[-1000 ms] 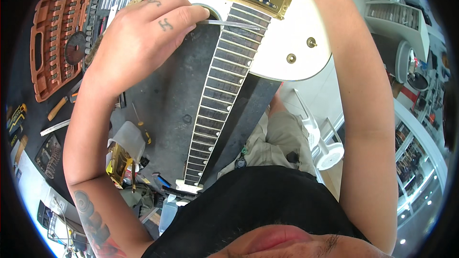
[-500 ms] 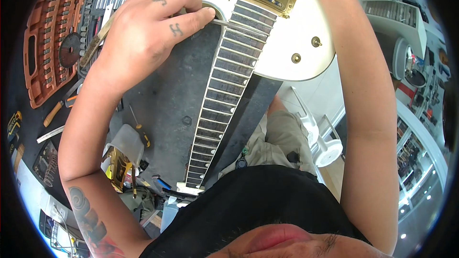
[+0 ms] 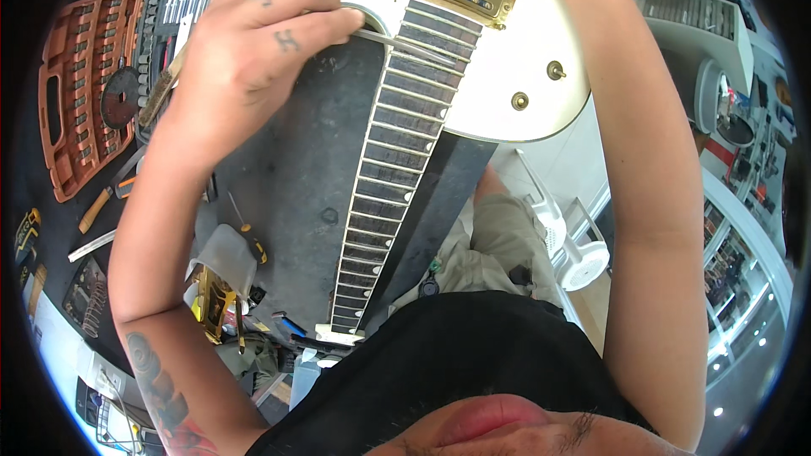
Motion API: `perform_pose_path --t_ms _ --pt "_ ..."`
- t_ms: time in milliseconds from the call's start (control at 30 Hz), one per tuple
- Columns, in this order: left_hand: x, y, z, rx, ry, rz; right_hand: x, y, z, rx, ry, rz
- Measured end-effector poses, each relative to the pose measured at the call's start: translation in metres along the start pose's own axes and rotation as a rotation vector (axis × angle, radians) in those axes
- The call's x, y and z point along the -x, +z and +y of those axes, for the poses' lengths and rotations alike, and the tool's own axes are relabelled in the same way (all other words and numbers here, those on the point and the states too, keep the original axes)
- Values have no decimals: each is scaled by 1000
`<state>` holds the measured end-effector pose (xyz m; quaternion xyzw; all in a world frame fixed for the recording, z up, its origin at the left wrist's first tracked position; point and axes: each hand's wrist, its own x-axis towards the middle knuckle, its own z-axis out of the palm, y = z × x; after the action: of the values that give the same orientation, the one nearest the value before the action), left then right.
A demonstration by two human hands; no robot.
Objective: The person uses a thin metal tool to scrape and smooth the frets on the neck of an electric guitar, then wipes the guitar body and places a small black piece at the headstock.
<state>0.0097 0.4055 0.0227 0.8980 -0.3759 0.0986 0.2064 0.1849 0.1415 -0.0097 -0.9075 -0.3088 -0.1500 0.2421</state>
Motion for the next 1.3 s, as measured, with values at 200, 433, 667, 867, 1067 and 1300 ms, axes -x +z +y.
perform_pose_path --t_ms 200,433,667,867,1067,1300 --pt "11 4 2 27 -46 64 0 1 0 -1 -13 19" --pt "-5 5 16 21 -87 4 2 4 1 66 -27 50" --pt "-6 6 12 -1 -51 28 0 2 -4 73 -6 21" --pt "12 -1 6 36 -133 43 -1 3 -5 63 -17 3" --pt "-6 -1 15 20 -92 -32 0 3 -3 90 -15 22" --pt "-13 3 22 30 -94 -13 -3 -3 -15 61 15 2"
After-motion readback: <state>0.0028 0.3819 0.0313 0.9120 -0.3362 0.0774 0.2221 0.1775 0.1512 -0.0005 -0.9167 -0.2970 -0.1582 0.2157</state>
